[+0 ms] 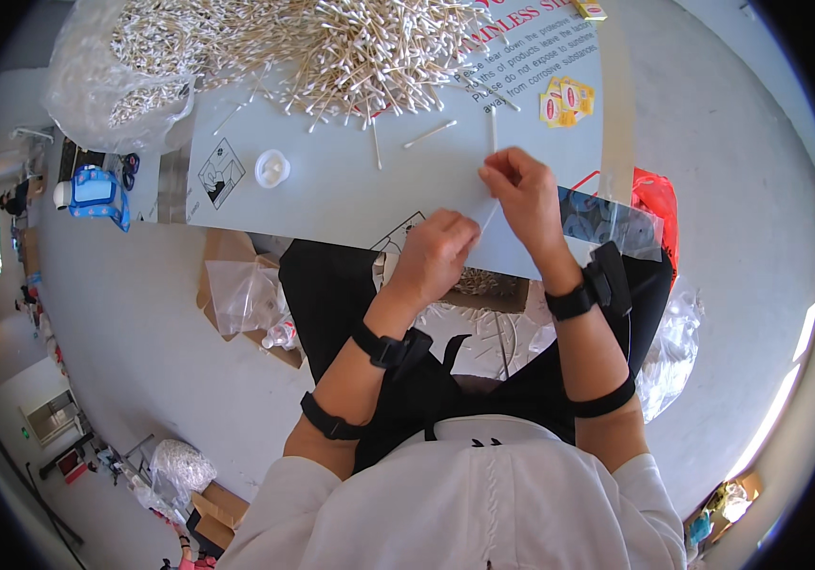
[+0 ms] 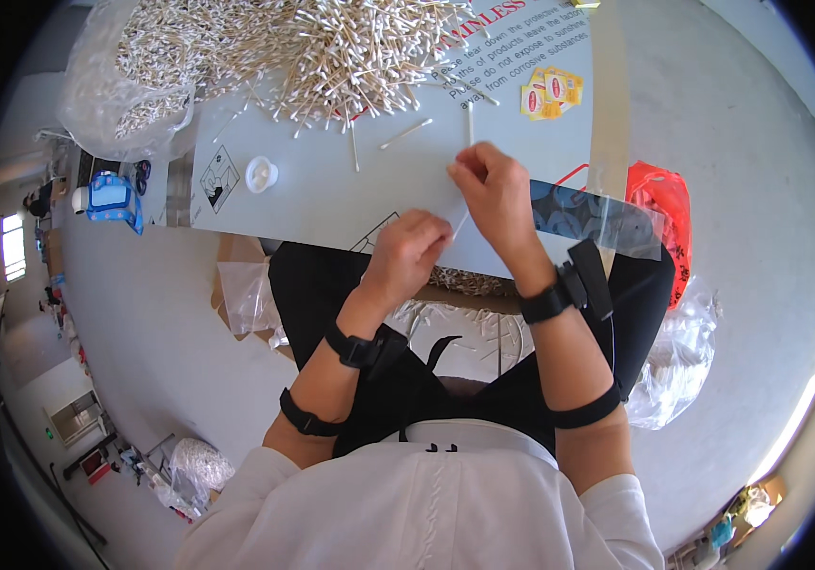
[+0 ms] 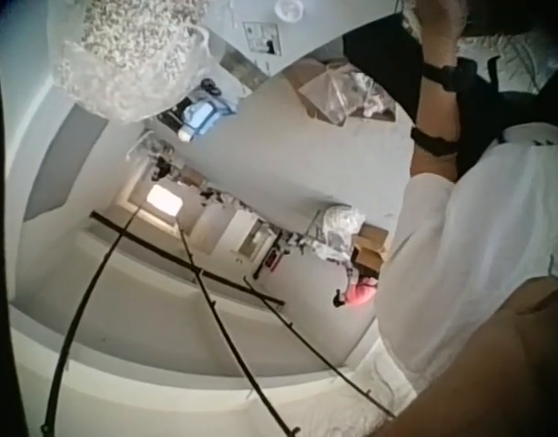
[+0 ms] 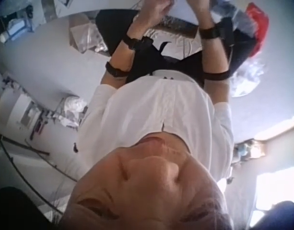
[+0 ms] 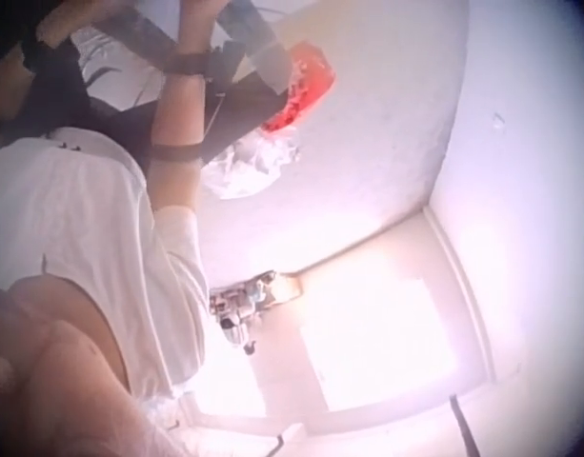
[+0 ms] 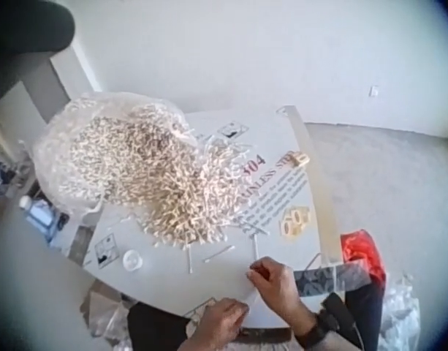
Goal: Sorting and packaging cotton swabs into containers and bags at a workstation.
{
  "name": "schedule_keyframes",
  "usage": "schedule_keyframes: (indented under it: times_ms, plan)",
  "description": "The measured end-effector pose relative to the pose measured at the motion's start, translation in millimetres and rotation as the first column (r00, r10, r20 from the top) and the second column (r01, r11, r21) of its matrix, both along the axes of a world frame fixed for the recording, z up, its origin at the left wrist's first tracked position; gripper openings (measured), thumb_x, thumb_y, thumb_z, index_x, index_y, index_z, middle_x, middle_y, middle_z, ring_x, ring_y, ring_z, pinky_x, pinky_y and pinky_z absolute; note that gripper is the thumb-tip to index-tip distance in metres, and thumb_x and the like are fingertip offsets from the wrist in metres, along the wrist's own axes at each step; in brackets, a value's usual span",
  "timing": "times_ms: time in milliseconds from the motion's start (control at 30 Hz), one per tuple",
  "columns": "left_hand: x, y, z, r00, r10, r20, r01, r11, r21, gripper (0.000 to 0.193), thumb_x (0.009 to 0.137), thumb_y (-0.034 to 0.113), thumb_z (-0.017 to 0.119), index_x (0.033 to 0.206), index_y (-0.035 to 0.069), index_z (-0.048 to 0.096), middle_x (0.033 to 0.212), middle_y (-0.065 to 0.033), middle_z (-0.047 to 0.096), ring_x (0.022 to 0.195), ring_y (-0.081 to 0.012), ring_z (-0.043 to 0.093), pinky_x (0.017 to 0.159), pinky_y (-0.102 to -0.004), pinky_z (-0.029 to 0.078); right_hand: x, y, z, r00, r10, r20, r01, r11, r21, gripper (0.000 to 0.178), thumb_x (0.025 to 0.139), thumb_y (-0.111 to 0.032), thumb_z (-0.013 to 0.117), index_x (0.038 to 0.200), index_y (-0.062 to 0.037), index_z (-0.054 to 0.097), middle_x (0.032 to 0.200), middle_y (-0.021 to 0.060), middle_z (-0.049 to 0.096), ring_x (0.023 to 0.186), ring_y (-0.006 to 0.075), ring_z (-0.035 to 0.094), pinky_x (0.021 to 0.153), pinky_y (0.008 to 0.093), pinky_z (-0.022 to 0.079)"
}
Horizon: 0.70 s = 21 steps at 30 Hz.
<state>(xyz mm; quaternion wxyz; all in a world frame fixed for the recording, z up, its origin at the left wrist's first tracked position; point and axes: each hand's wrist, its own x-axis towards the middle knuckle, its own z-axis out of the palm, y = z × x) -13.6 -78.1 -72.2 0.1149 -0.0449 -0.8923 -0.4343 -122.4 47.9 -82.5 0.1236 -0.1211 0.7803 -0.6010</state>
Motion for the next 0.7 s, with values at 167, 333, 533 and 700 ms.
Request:
schedule_keyframes:
  times_ms: [167, 333, 533, 700]
  plan:
    - [32.3, -1.2, -1.8, 0.949, -0.246, 0.198, 0.266, 0.96, -0.083, 0.009, 0.076, -0.001, 0.064, 0.083, 0.001, 0.06, 0.081, -0.0109, 0.06, 0.076, -0.0323, 0.061, 0.066, -0.0398, 0.051, -34.6, 1.4, -1.2, 0.959, -0.05, -0.279, 0.115, 0.968, 0.222, 0.024, 0.075, -0.005, 0.071, 0.095, 0.0011, 0.061, 0.088, 0.0148, 0.061, 0.074, 0.0295, 0.062, 0.068, 0.0383, 0.051]
    - [42.0, 0.5, -7.9, 0.82, -0.464, 0.336, 0.524, 0.844, -0.113, 0.007, 0.074, -0.002, 0.058, 0.079, 0.002, 0.055, 0.078, -0.0114, 0.056, 0.075, -0.0343, 0.06, 0.065, -0.0415, 0.05, -37.9, 5.1, -4.4, 0.948, -0.142, -0.283, 0.254, 0.876, 0.411, 0.023, 0.076, -0.012, 0.073, 0.094, -0.0047, 0.059, 0.09, 0.0144, 0.06, 0.079, 0.0315, 0.062, 0.07, 0.0413, 0.051]
    - [40.3, 8.1, -13.8, 0.848, -0.411, 0.335, 0.472, 0.873, -0.121, 0.009, 0.076, -0.003, 0.056, 0.082, 0.003, 0.053, 0.078, -0.0124, 0.055, 0.074, -0.0344, 0.059, 0.065, -0.0418, 0.049, -39.3, 10.0, -12.6, 0.912, 0.153, -0.381, 0.116, 0.793, 0.598, 0.017, 0.082, -0.013, 0.067, 0.095, -0.0072, 0.059, 0.091, 0.0123, 0.06, 0.081, 0.034, 0.062, 0.068, 0.0422, 0.052]
    - [44.5, 15.1, -12.3, 0.952, -0.191, 0.24, 0.207, 0.977, -0.044, 0.007, 0.082, -0.001, 0.06, 0.087, 0.003, 0.058, 0.083, -0.0116, 0.062, 0.073, -0.033, 0.062, 0.062, -0.0402, 0.05, -22.0, 28.7, -9.9, 0.963, 0.009, -0.27, 0.047, 0.979, 0.201, 0.014, 0.078, -0.015, 0.072, 0.085, -0.0061, 0.065, 0.08, 0.0117, 0.062, 0.072, 0.0304, 0.062, 0.063, 0.0369, 0.049]
